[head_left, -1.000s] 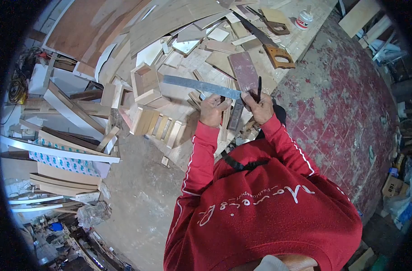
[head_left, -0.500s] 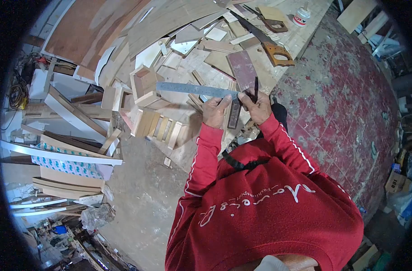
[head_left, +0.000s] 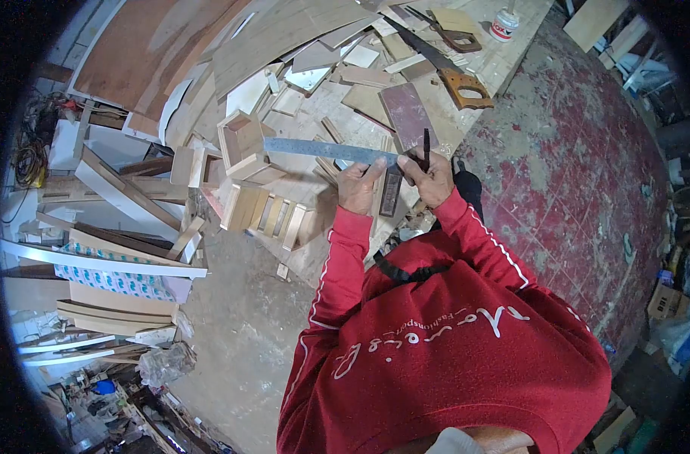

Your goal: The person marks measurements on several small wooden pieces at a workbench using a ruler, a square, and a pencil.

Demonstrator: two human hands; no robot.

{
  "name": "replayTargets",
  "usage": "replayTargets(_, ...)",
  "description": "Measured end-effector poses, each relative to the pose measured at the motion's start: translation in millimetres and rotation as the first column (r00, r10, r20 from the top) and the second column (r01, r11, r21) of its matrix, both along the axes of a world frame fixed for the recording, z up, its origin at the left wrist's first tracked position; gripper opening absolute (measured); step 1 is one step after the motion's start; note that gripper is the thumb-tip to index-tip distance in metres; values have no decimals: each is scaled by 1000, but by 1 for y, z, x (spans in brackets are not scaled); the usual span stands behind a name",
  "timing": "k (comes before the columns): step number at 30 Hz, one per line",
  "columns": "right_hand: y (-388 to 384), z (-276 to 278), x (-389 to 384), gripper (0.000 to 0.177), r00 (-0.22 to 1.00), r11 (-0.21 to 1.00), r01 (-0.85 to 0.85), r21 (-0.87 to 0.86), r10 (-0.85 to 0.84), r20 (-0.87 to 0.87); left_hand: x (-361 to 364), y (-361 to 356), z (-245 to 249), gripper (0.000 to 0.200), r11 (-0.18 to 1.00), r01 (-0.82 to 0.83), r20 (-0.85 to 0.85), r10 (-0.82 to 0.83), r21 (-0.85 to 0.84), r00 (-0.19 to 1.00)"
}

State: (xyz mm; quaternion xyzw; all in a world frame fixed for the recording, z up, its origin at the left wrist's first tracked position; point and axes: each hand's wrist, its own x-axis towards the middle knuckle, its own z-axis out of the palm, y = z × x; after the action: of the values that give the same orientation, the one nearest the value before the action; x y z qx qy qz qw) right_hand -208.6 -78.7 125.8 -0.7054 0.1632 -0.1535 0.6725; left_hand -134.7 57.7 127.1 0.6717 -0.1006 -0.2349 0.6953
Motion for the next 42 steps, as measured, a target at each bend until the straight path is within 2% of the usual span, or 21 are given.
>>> replayTargets(6, 1, 0, 2, 18, 1000, 1000, 6, -7, -6, 5, 0, -3, 1, 20, 998, -18, -21, 17, -63, 1000)
replayTargets(18, 2, -4, 3, 21, 1000, 1000, 14, 18, -14, 8, 4, -4, -3, 20, 999, -26, -22, 27, 33, 999)
replayTargets(20, 1, -6, 4, 22, 1000, 1000, 23, 20, -23, -18, 5, -8, -8, 22, 992, -126, 52, 127, -16, 991)
replayTargets(21, -3, -14, 4, 27, 997, 996, 57, 63, -53, -60, 7, -6, -11, 22, 992, -125, 50, 126, -17, 991)
replayTargets(23, -14, -19, 4, 32, 991, 991, 87, 103, -76, -106, 13, 1, -16, 25, 986, -55, 98, 40, 159, 994)
replayTargets(25, -24, -16, 4, 41, 962, 918, 243, 313, -269, 42, 13, 0, -20, 26, 990, -87, 91, 77, 112, 993)
replayTargets(26, -26, -11, 4, 45, 941, 888, 320, 331, -339, 1, 12, -1, -19, 27, 991, -116, 84, 110, 66, 990)
replayTargets(27, -30, -7, 2, 43, 951, 898, 278, 342, -306, 31, 12, -1, -19, 27, 991, -119, 78, 114, 65, 990)
replayTargets(29, -37, -3, -4, 42, 962, 907, 234, 350, -269, 55, 10, -3, 2, 26, 977, -127, 161, 99, 173, 982)
replayTargets(31, -39, -2, -8, 32, 997, 973, 57, 224, -42, -71, 9, -3, 13, 25, 968, -126, 143, 96, 218, 985)
replayTargets(32, -36, -2, -9, 32, 997, 973, 55, 223, -39, -73, 10, -3, 14, 23, 958, -123, 132, 91, 258, 987)
replayTargets(34, -23, -5, -10, 22, 996, 994, -78, -76, 74, -53, 13, -4, 6, 24, 962, -115, 112, 89, 248, 990)
replayTargets(35, -19, -11, -9, 19, 993, 997, -78, -1, 78, -86, 14, -4, 3, 24, 965, -104, 95, 83, 239, 992)
replayTargets(36, -16, -15, -6, 19, 993, 997, -80, -3, 80, -86, 13, -5, 1, 24, 966, -106, 95, 86, 238, 992)
replayTargets(38, -8, -19, -4, 20, 998, 998, -61, 8, 61, 26, 3, -10, 15, 27, 990, -116, 36, 113, 86, 993)
replayTargets(40, -15, -22, -7, 18, 995, 995, -96, 1, 96, -31, 6, -7, 4, 29, 987, -111, 55, 106, 114, 993)
replayTargets(42, -22, -19, -10, 25, 969, 984, -137, -114, 109, -223, 8, -7, -7, 31, 985, -96, 73, 86, 141, 994)
